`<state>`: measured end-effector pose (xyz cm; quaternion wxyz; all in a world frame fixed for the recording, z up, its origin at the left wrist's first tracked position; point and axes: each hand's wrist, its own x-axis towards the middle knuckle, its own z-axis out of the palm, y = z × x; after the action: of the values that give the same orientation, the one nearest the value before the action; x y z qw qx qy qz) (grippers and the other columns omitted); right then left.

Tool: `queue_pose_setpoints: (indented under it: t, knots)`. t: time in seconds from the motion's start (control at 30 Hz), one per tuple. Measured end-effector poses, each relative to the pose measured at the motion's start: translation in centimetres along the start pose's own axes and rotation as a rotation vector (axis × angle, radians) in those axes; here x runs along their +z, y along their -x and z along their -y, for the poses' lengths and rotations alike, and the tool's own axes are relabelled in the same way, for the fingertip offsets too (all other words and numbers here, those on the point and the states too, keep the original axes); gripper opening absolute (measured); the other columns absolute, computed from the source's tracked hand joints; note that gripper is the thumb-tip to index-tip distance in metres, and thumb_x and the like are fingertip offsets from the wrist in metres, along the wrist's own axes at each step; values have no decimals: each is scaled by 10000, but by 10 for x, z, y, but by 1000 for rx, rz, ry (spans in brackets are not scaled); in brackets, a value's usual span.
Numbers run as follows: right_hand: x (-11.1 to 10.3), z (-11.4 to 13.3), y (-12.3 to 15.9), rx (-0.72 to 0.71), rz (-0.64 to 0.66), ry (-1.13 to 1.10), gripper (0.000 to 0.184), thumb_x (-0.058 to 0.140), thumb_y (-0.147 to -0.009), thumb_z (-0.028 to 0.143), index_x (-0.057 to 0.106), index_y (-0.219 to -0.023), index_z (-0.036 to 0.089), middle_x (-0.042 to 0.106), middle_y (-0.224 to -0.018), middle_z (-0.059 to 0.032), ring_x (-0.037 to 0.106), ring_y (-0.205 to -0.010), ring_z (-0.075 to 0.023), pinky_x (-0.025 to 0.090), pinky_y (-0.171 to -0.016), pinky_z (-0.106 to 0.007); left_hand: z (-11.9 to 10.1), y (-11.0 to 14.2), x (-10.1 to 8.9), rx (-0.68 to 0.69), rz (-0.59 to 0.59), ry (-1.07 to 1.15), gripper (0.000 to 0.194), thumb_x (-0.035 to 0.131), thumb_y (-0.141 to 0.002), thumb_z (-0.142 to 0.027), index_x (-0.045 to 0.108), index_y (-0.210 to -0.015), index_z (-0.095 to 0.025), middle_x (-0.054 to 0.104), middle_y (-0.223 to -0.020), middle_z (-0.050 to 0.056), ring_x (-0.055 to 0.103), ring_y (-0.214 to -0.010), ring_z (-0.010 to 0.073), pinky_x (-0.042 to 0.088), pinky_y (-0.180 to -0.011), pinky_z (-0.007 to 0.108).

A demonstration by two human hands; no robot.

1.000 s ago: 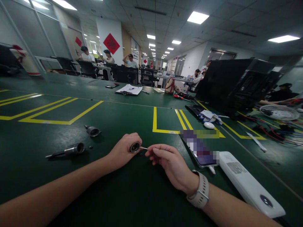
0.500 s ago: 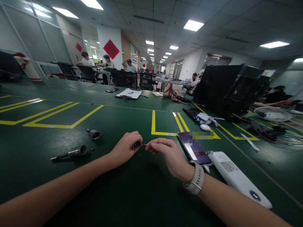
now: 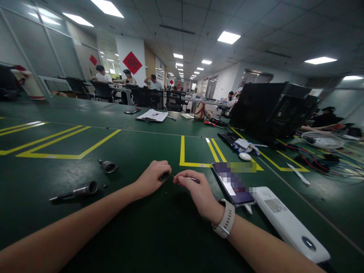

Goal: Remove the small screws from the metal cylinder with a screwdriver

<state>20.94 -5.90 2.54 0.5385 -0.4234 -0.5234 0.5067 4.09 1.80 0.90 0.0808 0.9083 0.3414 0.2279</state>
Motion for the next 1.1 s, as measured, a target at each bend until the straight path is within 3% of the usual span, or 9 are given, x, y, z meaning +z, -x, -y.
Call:
queue_pose_setpoints:
  t: [0.1, 0.3, 0.47, 1.1]
  knots:
    - [-3, 1, -1, -39, 30, 91, 133, 580, -707, 178, 707, -671, 169, 667, -719, -40, 571, -749, -181, 395, -722, -322, -1, 0, 0, 31, 19, -34, 107, 484, -748, -88, 521, -683, -164, 516, -704, -4, 501, -697, 161, 339, -682, 298]
    - [-12, -9, -9, 165, 63, -312, 126, 579, -710, 185, 692, -692, 131, 673, -728, -57, 554, -676, -146, 393, -668, -293, 0, 1, 0, 19, 20, -4, 115, 470, -730, -66, 507, -687, -166, 514, -720, -6, 501, -704, 154, 345, -698, 297]
    - [-14, -13, -12, 276, 41, -418, 130, 592, -706, 208, 684, -716, 116, 666, -696, -53, 550, -642, -132, 387, -659, -280, 1, 0, 0, -8, 13, 25, 111, 462, -726, -72, 493, -680, -168, 517, -726, -10, 500, -702, 152, 350, -698, 298]
    - [-15, -12, -9, 197, -45, -302, 158, 536, -641, 168, 651, -541, 128, 628, -535, -39, 512, -528, -127, 343, -553, -269, 0, 0, 0, -29, 28, 19, 92, 479, -723, -88, 508, -692, -170, 525, -726, -10, 505, -697, 158, 349, -689, 301]
